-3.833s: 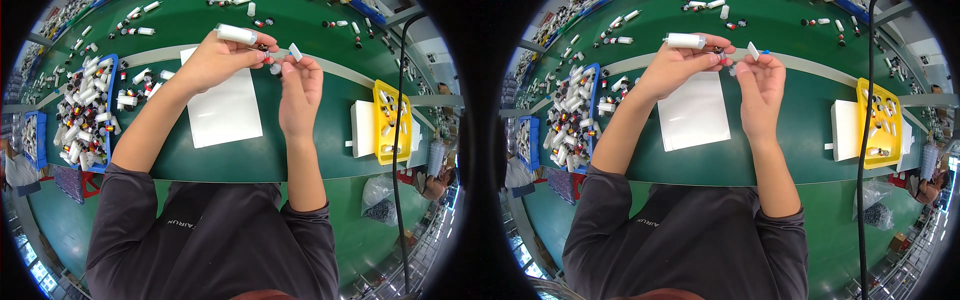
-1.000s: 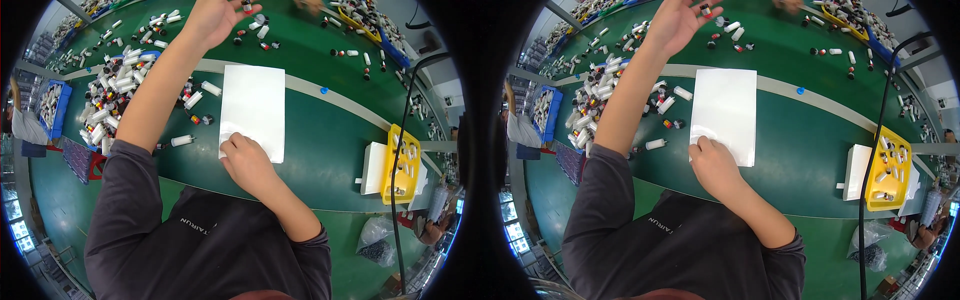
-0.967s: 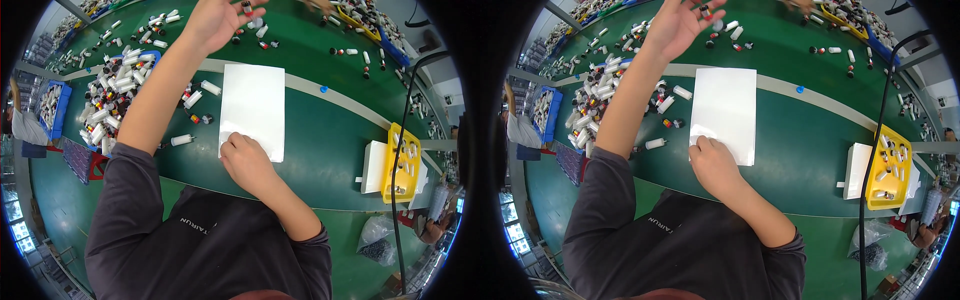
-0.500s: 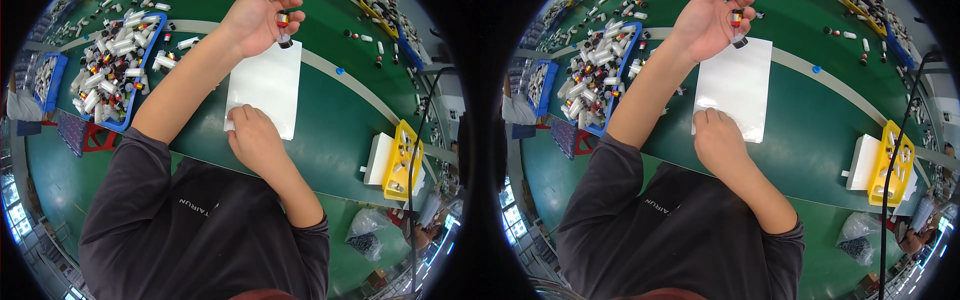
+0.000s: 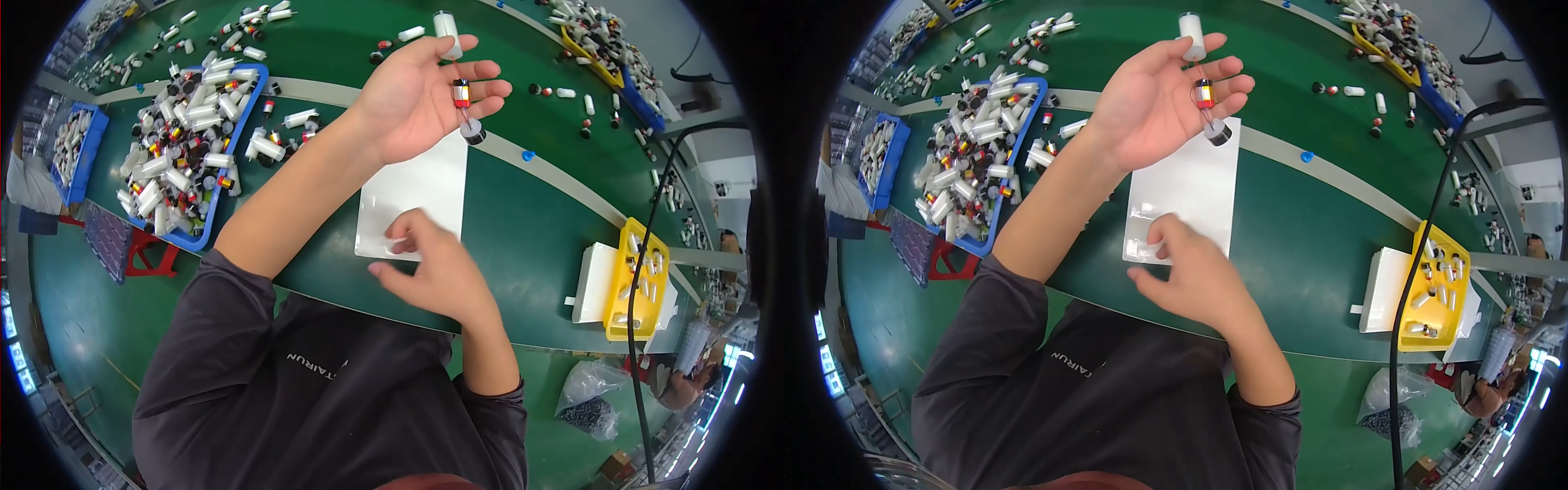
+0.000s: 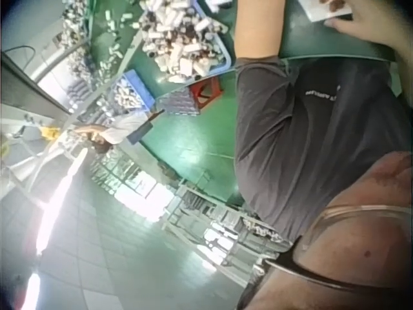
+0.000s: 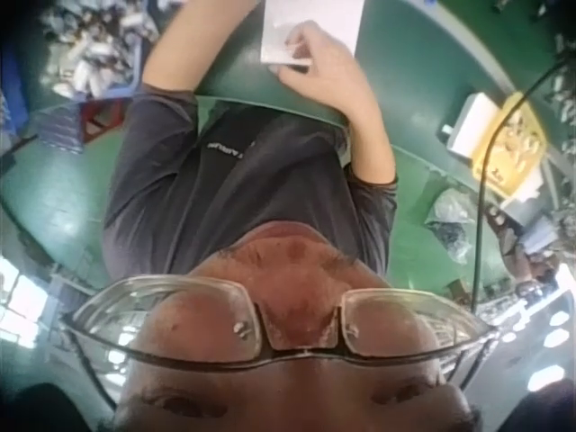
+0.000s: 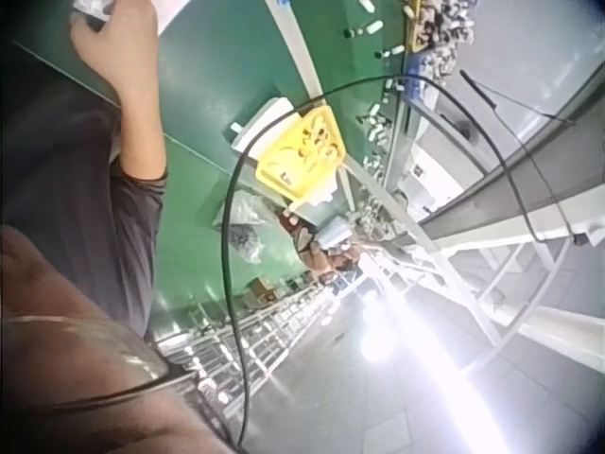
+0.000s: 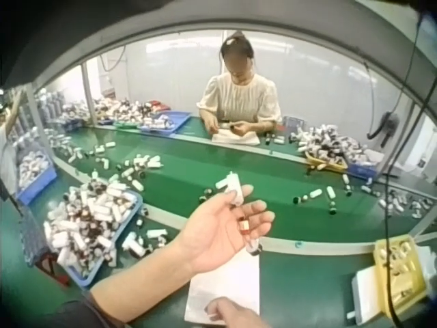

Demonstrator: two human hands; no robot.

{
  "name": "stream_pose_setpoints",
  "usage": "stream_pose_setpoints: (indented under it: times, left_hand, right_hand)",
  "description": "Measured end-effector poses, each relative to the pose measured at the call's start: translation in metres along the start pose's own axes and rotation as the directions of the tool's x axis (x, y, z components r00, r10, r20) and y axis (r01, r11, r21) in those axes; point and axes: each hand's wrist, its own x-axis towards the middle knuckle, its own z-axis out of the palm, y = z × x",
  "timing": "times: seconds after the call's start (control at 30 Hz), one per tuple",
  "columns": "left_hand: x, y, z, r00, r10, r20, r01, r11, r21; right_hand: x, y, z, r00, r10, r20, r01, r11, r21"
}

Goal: The person assembles small plastic components by hand on a production line.

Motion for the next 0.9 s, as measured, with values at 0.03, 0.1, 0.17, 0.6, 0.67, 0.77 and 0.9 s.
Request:
stream_pose_setpoints:
  times: [0.03, 0.1, 0.17, 0.6, 0.67, 0.77, 0.9]
  left_hand:
    - [-0.001, -0.004, 0.004, 1.000, -0.011, 0.013, 0.011, 1.000, 0.000]
    - [-0.003, -0.011, 0.009, 0.999, -0.026, 0.047, 0.027, 1.000, -0.006]
    - [-0.005, -0.022, 0.011, 0.995, -0.079, 0.060, 0.078, 0.997, 0.022]
    - [0.001, -0.039, -0.006, 0.938, -0.185, 0.293, -0.062, 0.741, 0.668]
    - [0.001, -0.035, -0.005, 0.932, -0.177, 0.315, -0.084, 0.741, 0.666]
    - [0.003, -0.034, -0.007, 0.943, -0.113, 0.314, -0.154, 0.688, 0.709]
    - [0.004, -0.033, -0.003, 0.959, -0.087, 0.271, -0.151, 0.652, 0.743]
  right_hand:
    - [-0.003, -0.002, -0.008, 0.996, 0.052, -0.067, -0.047, 0.996, 0.072]
    - [-0.001, 0.009, -0.020, 0.752, -0.049, -0.658, 0.167, 0.979, 0.118]
    - [0.011, 0.014, -0.039, 0.486, -0.355, -0.798, 0.199, 0.935, -0.295]
    - [0.031, 0.061, -0.045, 0.521, -0.294, -0.801, 0.380, 0.921, -0.091]
    - [0.032, 0.063, -0.045, 0.521, -0.312, -0.794, 0.390, 0.915, -0.103]
    - [0.033, 0.059, -0.045, 0.504, -0.352, -0.789, 0.441, 0.890, -0.116]
    - [0.028, 0.062, -0.051, 0.511, -0.211, -0.833, 0.570, 0.809, 0.144]
